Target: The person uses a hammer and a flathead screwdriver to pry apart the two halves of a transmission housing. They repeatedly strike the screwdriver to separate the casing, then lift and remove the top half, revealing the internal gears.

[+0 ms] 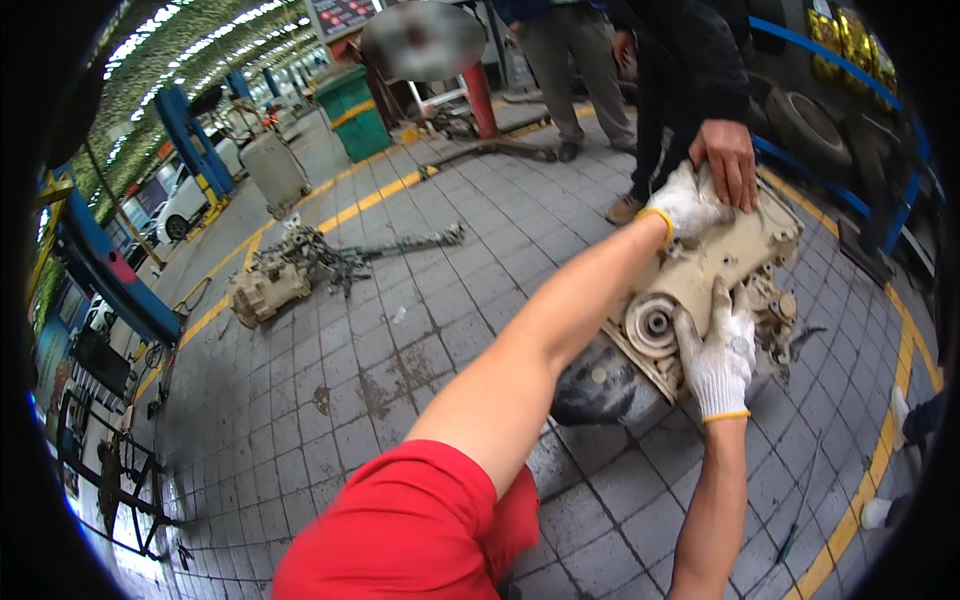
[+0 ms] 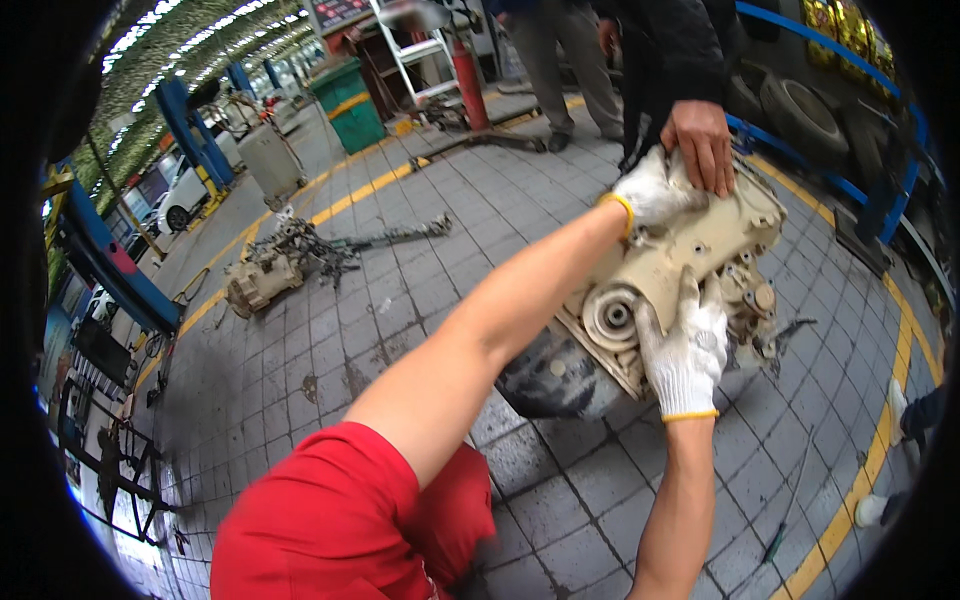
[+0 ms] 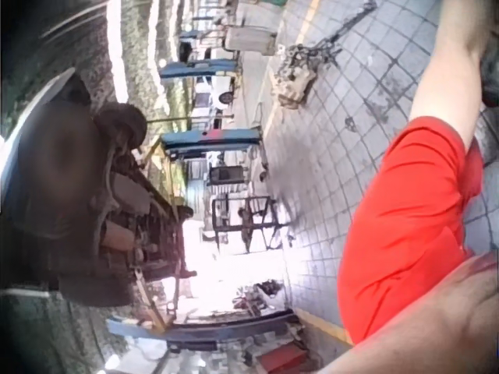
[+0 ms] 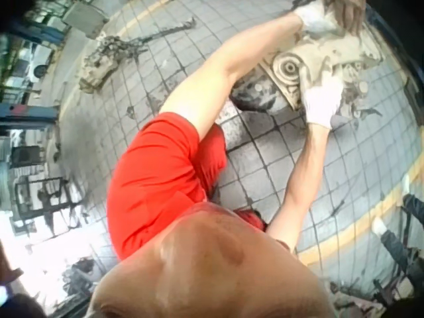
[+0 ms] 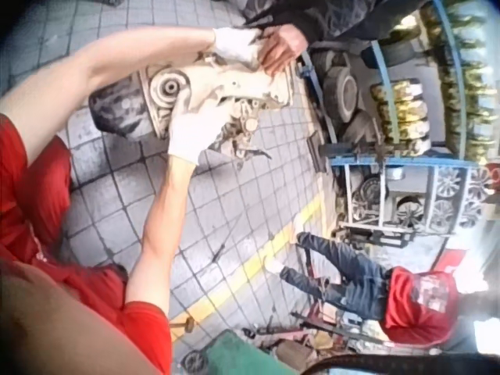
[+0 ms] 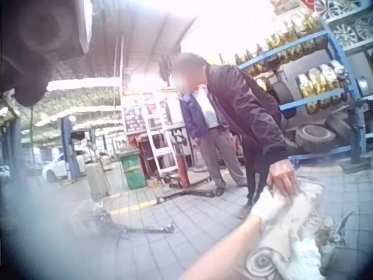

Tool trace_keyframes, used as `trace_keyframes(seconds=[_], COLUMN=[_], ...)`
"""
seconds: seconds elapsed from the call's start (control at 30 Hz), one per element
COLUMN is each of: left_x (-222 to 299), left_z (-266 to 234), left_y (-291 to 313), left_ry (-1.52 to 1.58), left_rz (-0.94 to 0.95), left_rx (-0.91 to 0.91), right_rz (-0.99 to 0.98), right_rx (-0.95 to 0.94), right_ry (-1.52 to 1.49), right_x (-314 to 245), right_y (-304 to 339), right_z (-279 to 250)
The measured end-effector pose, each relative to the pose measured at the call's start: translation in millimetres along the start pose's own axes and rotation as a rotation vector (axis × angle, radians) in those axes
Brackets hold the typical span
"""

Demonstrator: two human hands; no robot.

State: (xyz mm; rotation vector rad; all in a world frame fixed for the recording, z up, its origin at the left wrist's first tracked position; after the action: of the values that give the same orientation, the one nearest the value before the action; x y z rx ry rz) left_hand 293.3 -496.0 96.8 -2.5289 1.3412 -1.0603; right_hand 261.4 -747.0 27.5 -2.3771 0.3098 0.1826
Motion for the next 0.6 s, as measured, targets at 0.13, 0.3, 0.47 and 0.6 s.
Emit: trace_keyframes(seconds=[0.13,0.3,0.47,0.6], left_x=[24,-26,8,16], left_z=[11,-24,-89,-111], left_y=[-10,3,130,246], left_ry=[-0.782,0.006,0.043,0.474], left_rz=[0.73,-0.222,-0.319,-0.577], left_rx=[0.312,0.056,0.059,0.029], right_rz=[-0.061,0.0,0.005,0.06], right_rx=[0.079,-0.017,-0.045,-0.15], right_ry=[-0.003,-0.004,-0.073,-0.133], right_x=[-3,0,-2,-12], right_y=[-12,-11,-12,-20], right_z=[-5,-1,-9,-15])
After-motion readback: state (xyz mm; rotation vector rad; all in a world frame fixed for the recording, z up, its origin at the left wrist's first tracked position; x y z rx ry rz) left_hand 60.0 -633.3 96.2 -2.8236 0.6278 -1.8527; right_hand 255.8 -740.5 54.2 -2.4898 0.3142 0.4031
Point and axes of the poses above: each hand's wrist, its own y-axis away from the middle knuckle, its own z-axis out of the palm, x = y × z, the point moved 9 cm from there along -y, towards the middle knuckle, and after that the axes turned 11 degrees about -z, right-handed, at the moved point
